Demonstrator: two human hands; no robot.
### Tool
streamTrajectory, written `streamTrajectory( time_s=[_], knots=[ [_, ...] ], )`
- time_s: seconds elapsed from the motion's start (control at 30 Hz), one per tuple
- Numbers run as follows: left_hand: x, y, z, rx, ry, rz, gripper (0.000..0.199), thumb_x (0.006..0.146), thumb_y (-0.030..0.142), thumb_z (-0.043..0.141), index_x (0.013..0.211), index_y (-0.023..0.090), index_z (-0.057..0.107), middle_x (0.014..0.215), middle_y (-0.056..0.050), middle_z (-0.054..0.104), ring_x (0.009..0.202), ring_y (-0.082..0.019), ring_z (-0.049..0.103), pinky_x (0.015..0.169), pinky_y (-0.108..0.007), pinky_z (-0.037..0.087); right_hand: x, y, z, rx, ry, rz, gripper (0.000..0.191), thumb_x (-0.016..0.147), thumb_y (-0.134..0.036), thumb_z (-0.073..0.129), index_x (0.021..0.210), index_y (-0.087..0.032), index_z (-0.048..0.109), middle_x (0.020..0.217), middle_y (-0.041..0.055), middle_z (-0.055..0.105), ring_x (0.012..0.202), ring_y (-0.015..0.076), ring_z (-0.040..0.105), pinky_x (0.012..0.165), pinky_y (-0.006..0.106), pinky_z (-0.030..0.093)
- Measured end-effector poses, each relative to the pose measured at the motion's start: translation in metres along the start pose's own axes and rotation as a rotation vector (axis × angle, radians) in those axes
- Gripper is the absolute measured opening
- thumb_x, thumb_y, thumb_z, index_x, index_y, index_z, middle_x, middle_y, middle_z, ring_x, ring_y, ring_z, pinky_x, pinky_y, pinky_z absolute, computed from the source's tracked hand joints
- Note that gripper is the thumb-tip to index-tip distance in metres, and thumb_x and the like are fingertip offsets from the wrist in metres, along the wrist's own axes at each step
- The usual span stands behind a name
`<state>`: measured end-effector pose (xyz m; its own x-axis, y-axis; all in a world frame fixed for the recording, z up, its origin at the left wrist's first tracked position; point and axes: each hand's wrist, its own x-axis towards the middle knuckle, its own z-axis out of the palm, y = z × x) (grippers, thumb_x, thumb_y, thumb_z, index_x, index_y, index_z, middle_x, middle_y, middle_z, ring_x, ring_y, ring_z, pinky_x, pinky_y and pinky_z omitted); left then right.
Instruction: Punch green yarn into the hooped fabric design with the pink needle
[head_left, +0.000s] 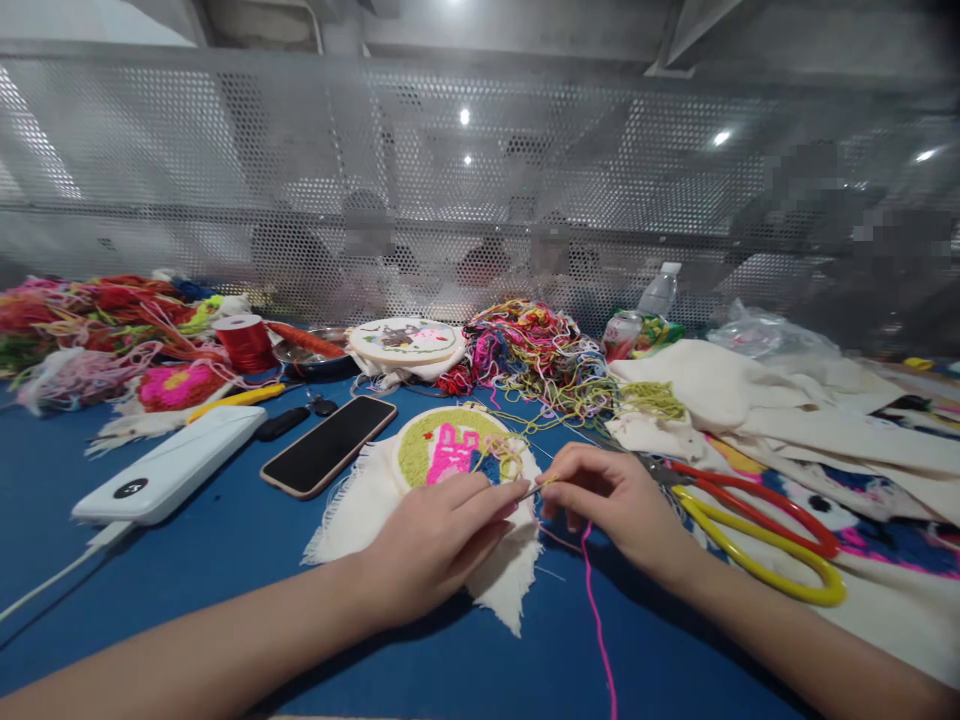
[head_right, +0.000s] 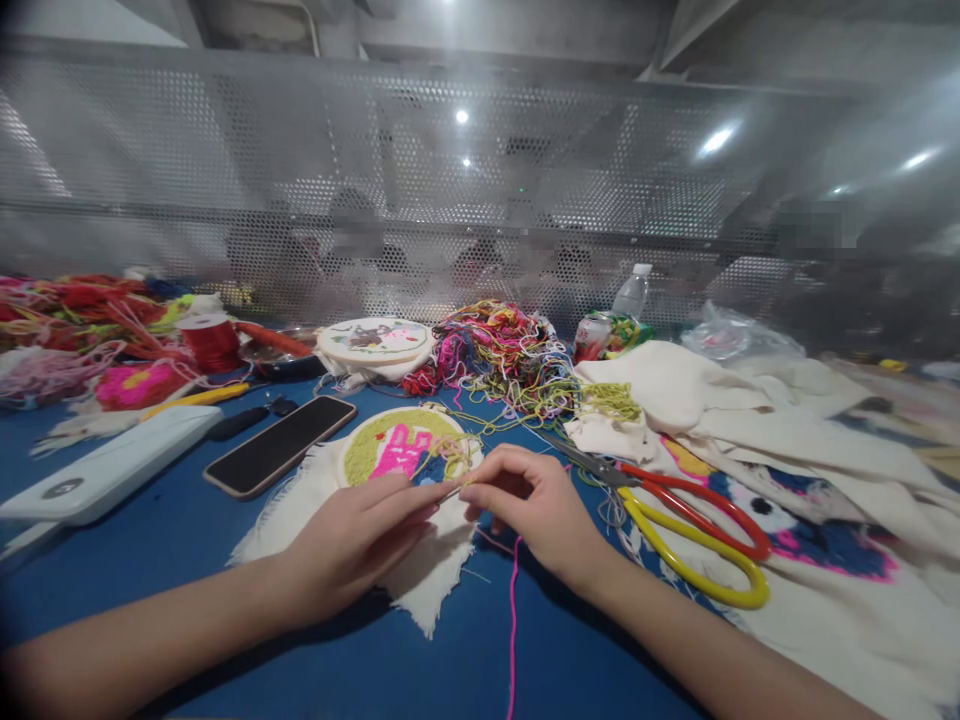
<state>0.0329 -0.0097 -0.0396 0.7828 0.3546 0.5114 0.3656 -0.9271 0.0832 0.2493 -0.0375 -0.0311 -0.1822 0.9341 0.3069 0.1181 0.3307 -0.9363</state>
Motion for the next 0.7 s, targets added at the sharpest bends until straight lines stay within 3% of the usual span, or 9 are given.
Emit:
streamTrajectory(
  time_s=[0.37,0.7],
  knots=[
    [-0.0028,0.0009,0.0054,-0.064,-0.004,-0.026,0.036,0.095,0.02,0.038,0.131,0.022,0.035,0.09,-0.004,0.06,0.075,-0.015,0.054,0.063,-0.024,0.045,-0.0006,0.0022,0.006,0.256,0.021,0.164,0.025,0.069,-0.035,0.077,0.069,-0.017,0.06,0.068,0.0013,0.069,0.066,0.0147,0.068,0.064,0.025,0.055],
    [-0.0017,0.0022,0.0024,-0.11,-0.057,-0.053,0.035,0.095,0.022,0.036,0.13,0.023,0.035,0.088,-0.003,0.059,0.07,-0.014,0.052,0.059,-0.023,0.042,-0.0073,-0.0016,0.0076,0.298,-0.011,0.076,0.016,0.078,-0.027,0.071,0.073,-0.017,0.059,0.075,0.0,0.065,0.071,0.0111,0.068,0.063,0.019,0.055]
  ],
)
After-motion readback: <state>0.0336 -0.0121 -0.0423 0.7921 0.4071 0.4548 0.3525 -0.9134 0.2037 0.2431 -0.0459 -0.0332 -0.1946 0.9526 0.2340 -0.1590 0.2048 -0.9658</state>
